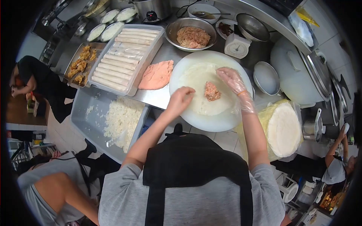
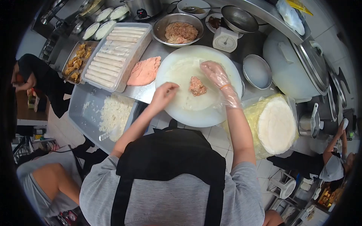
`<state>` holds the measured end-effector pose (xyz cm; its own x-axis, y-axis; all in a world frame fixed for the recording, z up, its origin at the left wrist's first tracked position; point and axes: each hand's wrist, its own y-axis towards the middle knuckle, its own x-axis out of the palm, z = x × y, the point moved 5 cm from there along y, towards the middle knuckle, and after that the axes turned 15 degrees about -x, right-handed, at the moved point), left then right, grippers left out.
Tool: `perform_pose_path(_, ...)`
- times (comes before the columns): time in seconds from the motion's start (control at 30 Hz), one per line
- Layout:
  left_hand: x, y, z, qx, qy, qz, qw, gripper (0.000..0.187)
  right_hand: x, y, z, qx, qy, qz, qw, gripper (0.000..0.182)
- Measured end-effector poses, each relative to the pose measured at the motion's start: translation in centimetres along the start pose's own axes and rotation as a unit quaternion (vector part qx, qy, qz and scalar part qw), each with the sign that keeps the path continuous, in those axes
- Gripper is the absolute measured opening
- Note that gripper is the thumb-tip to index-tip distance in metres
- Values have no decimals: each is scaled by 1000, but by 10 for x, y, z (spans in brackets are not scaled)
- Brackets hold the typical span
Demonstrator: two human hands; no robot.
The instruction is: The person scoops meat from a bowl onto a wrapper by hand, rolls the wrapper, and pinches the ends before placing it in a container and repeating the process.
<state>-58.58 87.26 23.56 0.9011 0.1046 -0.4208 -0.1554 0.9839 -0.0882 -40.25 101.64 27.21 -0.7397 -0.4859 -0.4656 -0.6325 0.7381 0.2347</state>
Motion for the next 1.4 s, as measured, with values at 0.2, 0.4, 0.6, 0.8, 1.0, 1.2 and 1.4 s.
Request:
perform_pose_path(0.2, 26, -44, 22, 154, 210, -15, 965, 33, 63, -30, -14, -219, -210, -59, 951, 32)
perform_pose_path(0.4, 30, -49, 25, 169, 249, -8, 954, 37, 37, -32, -25, -224, -115, -28, 968, 40)
perform_pose_path(0.6, 32, -50, 25, 157, 265, -5, 951, 40, 38, -32, 1, -109, -173, -144, 968, 66)
perform_pose_path(0.8, 30, -51, 24, 174, 256, 3, 951, 40, 38, -22, -22, -235, -235, -85, 939, 50)
perform_pose_path(1.0, 32, -52, 20, 175, 238, 11, 955, 38, 61, -8, -13, -129, -257, -185, 940, 61)
perform_pose_path(1.2, 32, -53, 16, 184, 238, 28, 953, 37, 58, -10, -24, -225, -205, -118, 945, 47)
perform_pose_path(1.4, 39, -50, 8, 200, 235, 47, 950, 40, 71, -14, -27, -282, -311, -130, 898, 49)
